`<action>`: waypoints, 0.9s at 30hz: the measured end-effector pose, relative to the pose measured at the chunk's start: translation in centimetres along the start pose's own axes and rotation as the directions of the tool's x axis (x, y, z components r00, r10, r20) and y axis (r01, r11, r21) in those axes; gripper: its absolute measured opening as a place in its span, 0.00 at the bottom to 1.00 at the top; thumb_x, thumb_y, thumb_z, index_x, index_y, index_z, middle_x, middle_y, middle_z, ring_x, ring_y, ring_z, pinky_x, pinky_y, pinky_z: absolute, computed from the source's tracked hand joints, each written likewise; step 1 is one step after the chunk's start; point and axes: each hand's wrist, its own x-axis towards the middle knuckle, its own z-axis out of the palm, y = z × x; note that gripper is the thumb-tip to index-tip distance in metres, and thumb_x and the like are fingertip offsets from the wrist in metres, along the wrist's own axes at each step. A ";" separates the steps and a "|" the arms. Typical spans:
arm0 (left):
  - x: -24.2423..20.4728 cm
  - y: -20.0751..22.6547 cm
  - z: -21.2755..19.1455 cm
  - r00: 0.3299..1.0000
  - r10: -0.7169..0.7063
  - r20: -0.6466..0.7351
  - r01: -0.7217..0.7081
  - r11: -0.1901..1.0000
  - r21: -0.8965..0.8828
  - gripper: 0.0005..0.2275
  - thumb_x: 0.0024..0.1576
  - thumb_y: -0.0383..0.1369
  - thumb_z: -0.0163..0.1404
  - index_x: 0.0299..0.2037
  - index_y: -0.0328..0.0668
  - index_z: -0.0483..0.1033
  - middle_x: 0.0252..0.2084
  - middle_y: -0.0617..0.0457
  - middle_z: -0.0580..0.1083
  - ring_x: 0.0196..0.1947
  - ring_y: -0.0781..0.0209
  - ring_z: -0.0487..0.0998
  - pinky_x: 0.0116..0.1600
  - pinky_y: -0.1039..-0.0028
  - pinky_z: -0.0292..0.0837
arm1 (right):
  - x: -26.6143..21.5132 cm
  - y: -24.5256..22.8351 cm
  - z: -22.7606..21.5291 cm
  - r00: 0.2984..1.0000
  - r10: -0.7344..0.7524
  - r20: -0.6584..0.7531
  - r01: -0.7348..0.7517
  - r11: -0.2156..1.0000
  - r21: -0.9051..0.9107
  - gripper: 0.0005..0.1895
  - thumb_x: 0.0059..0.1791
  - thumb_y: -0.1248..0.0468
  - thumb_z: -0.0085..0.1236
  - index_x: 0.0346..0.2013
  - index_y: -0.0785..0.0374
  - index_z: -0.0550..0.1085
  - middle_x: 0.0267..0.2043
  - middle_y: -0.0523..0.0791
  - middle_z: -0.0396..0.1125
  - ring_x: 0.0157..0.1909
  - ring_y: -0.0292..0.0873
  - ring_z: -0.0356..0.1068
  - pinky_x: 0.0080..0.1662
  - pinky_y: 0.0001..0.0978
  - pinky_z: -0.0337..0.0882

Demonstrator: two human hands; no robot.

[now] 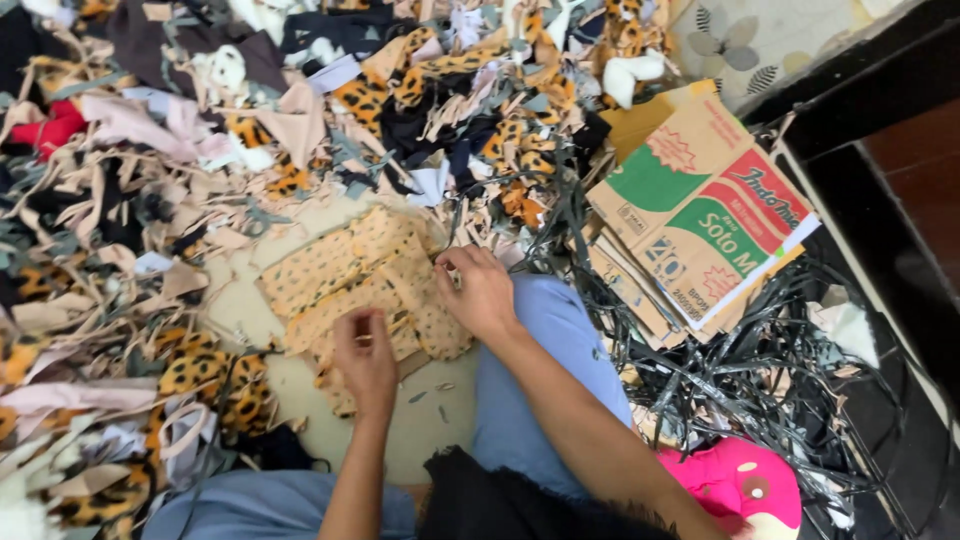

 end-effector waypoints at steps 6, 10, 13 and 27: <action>-2.4 4.5 10.8 0.925 0.046 0.377 0.017 0.987 -0.162 0.04 0.58 0.31 0.58 0.42 0.47 0.83 0.37 0.51 0.81 0.40 0.55 0.83 0.41 0.73 0.81 | 0.4 4.6 -7.9 0.968 0.138 -0.209 -0.154 0.986 -0.060 0.02 0.47 0.63 0.62 0.33 0.52 0.80 0.30 0.39 0.73 0.38 0.45 0.73 0.44 0.36 0.73; -2.3 7.5 15.0 0.819 0.100 0.566 -0.109 0.994 -0.018 0.06 0.60 0.29 0.54 0.42 0.49 0.83 0.40 0.52 0.83 0.44 0.50 0.83 0.47 0.66 0.83 | -0.7 8.3 -11.1 0.930 0.354 -0.094 -0.361 0.930 -0.069 0.11 0.45 0.59 0.67 0.41 0.56 0.78 0.34 0.47 0.74 0.46 0.54 0.73 0.49 0.47 0.73; -1.9 4.8 18.9 0.741 -0.051 0.669 -0.160 0.955 0.251 0.15 0.63 0.27 0.41 0.55 0.46 0.79 0.50 0.44 0.80 0.50 0.45 0.81 0.52 0.57 0.82 | -1.6 9.6 -12.2 0.754 0.609 0.246 -0.619 0.784 -0.045 0.23 0.46 0.42 0.64 0.49 0.51 0.78 0.45 0.43 0.78 0.55 0.51 0.74 0.57 0.50 0.71; -2.1 7.9 29.1 0.856 0.235 0.461 -0.415 0.844 0.340 0.10 0.60 0.41 0.55 0.44 0.50 0.83 0.37 0.53 0.75 0.41 0.52 0.79 0.45 0.67 0.75 | -6.1 12.9 -8.7 0.946 0.313 0.080 -0.323 0.933 0.158 0.15 0.52 0.52 0.57 0.32 0.58 0.83 0.42 0.50 0.72 0.49 0.60 0.69 0.49 0.55 0.70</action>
